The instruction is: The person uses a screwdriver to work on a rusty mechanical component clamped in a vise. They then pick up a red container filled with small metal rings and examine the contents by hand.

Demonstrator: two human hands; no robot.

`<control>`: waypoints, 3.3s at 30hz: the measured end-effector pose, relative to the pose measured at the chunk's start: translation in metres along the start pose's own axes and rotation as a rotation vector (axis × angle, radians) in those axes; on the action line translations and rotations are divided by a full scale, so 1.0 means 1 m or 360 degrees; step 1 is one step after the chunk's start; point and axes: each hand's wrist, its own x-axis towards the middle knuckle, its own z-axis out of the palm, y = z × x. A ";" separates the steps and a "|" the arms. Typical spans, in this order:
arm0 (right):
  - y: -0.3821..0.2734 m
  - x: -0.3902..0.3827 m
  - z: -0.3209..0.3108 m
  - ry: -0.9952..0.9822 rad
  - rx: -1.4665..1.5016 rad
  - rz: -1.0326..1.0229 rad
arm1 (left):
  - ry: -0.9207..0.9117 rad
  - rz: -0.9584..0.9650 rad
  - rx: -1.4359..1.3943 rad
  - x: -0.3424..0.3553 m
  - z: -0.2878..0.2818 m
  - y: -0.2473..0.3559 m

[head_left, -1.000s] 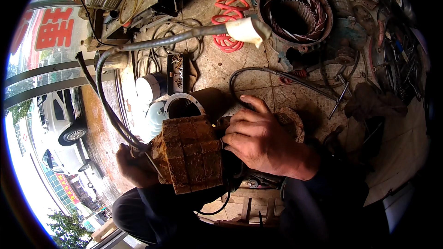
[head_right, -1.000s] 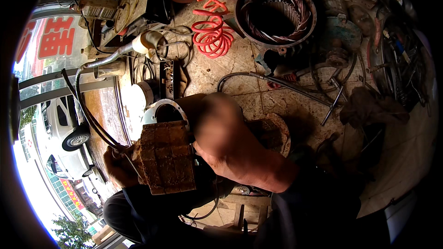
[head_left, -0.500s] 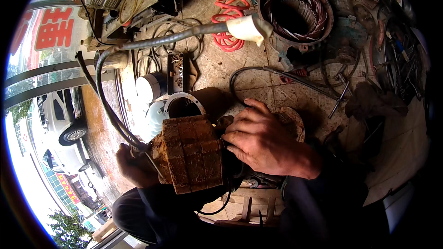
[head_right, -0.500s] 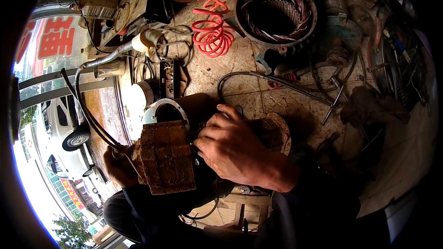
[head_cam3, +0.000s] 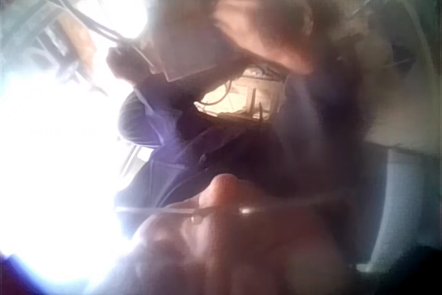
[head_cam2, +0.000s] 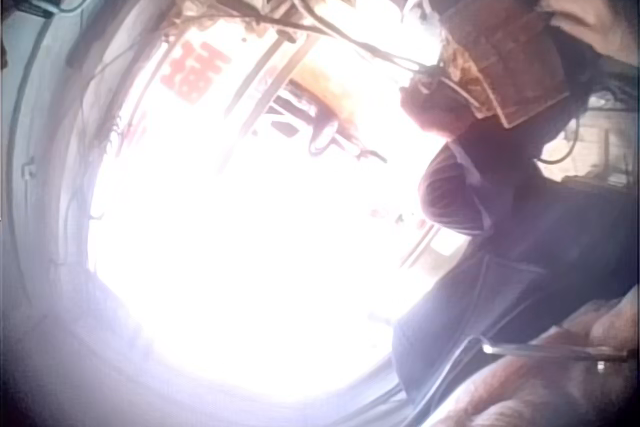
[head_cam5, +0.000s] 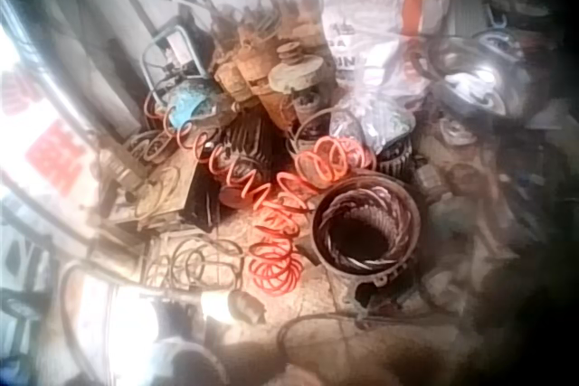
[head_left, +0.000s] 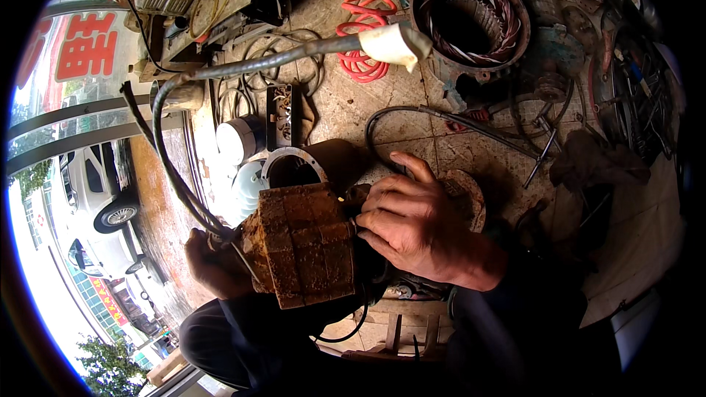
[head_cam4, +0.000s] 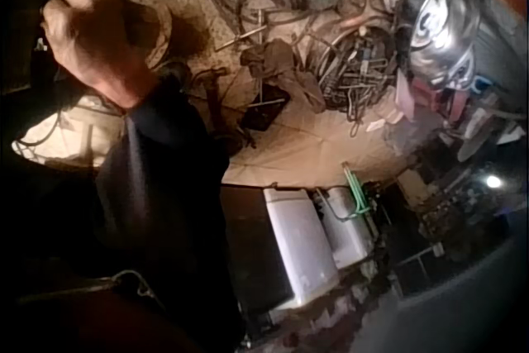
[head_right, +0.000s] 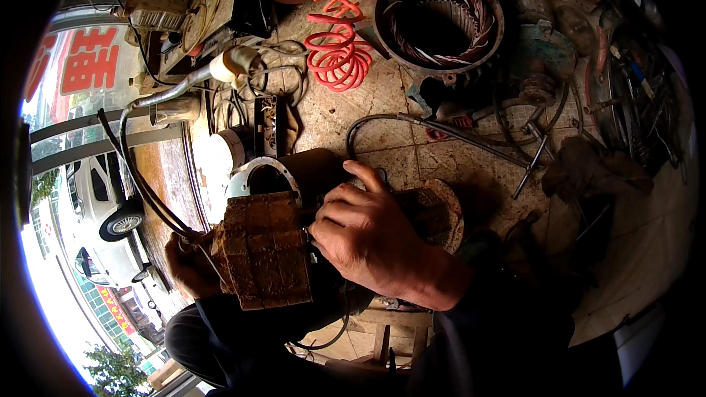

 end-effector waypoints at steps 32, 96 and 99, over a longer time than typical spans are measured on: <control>0.008 0.003 -0.005 -0.0290 0.0137 0.0057 | -0.0012 0.0024 0.0007 0.003 -0.005 0.000; 0.002 -0.001 -0.006 -0.0199 0.0055 0.0202 | 0.0040 0.0090 0.0158 0.008 -0.006 -0.006; 0.004 0.000 -0.005 -0.0197 0.0086 0.0161 | 0.0000 0.0055 0.0130 0.008 -0.006 -0.004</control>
